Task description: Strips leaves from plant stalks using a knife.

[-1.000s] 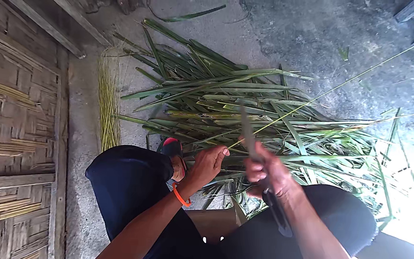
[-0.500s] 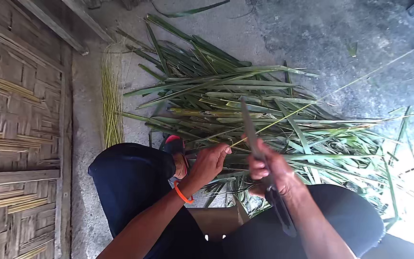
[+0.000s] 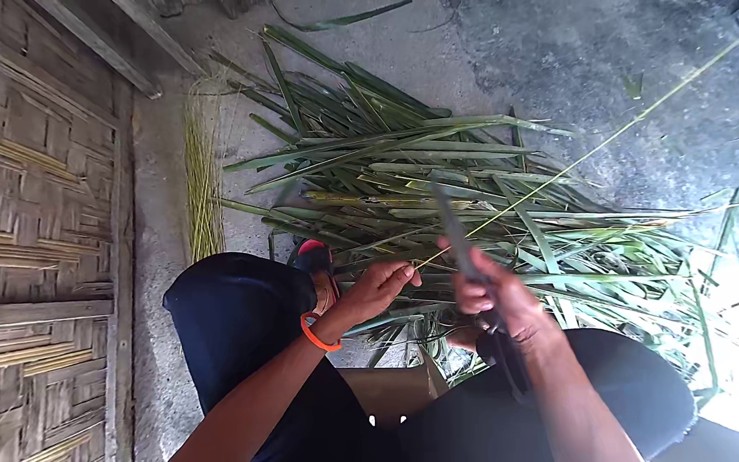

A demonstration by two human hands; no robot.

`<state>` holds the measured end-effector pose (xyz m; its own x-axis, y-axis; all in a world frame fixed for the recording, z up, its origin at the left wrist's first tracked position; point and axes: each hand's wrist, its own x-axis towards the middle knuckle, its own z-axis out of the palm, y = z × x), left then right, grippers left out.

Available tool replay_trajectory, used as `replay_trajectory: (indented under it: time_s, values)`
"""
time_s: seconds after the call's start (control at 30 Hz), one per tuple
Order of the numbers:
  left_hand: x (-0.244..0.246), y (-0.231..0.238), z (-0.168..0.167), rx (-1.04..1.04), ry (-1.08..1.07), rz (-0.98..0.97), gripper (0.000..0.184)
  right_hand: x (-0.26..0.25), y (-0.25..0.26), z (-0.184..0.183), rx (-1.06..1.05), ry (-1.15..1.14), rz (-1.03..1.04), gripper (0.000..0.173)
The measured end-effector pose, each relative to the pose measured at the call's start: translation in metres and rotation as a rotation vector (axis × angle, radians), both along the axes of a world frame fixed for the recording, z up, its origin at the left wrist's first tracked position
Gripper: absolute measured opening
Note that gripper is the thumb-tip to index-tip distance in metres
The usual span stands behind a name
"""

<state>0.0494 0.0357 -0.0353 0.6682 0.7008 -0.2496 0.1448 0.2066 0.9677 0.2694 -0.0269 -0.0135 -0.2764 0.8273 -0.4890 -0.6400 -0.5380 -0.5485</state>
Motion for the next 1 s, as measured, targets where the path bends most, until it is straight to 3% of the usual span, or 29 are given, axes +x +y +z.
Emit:
replay_trajectory:
  time_s: [0.13,0.27,0.43,0.5,0.6,0.8,0.93,1.0]
  values:
    - [0.003,-0.003,0.001,0.216,0.105,0.010,0.028,0.017,0.006,0.001,0.036,0.018,-0.152,0.049]
    - [0.005,-0.006,-0.004,0.522,0.261,0.037,0.031,-0.013,-0.003,0.000,-0.120,0.027,0.087,0.035]
    - [0.003,-0.007,-0.006,0.525,0.231,0.050,0.032,0.020,0.006,-0.003,0.036,0.011,-0.181,0.050]
    - [0.006,-0.006,-0.006,0.556,0.254,0.065,0.031,0.007,0.002,-0.002,-0.044,-0.014,-0.137,0.046]
    - [0.005,-0.007,-0.008,0.584,0.288,0.070,0.030,-0.019,-0.005,-0.002,-0.178,0.024,0.085,0.034]
    - [0.005,-0.011,-0.012,0.614,0.250,0.097,0.030,0.009,0.004,-0.005,0.000,0.071,-0.173,0.049]
    - [0.010,-0.009,-0.010,0.543,0.255,0.085,0.031,-0.023,-0.004,-0.001,-0.159,0.020,0.063,0.035]
    - [0.007,-0.008,-0.011,0.512,0.253,0.065,0.031,-0.023,-0.004,0.000,-0.124,-0.024,0.064,0.033]
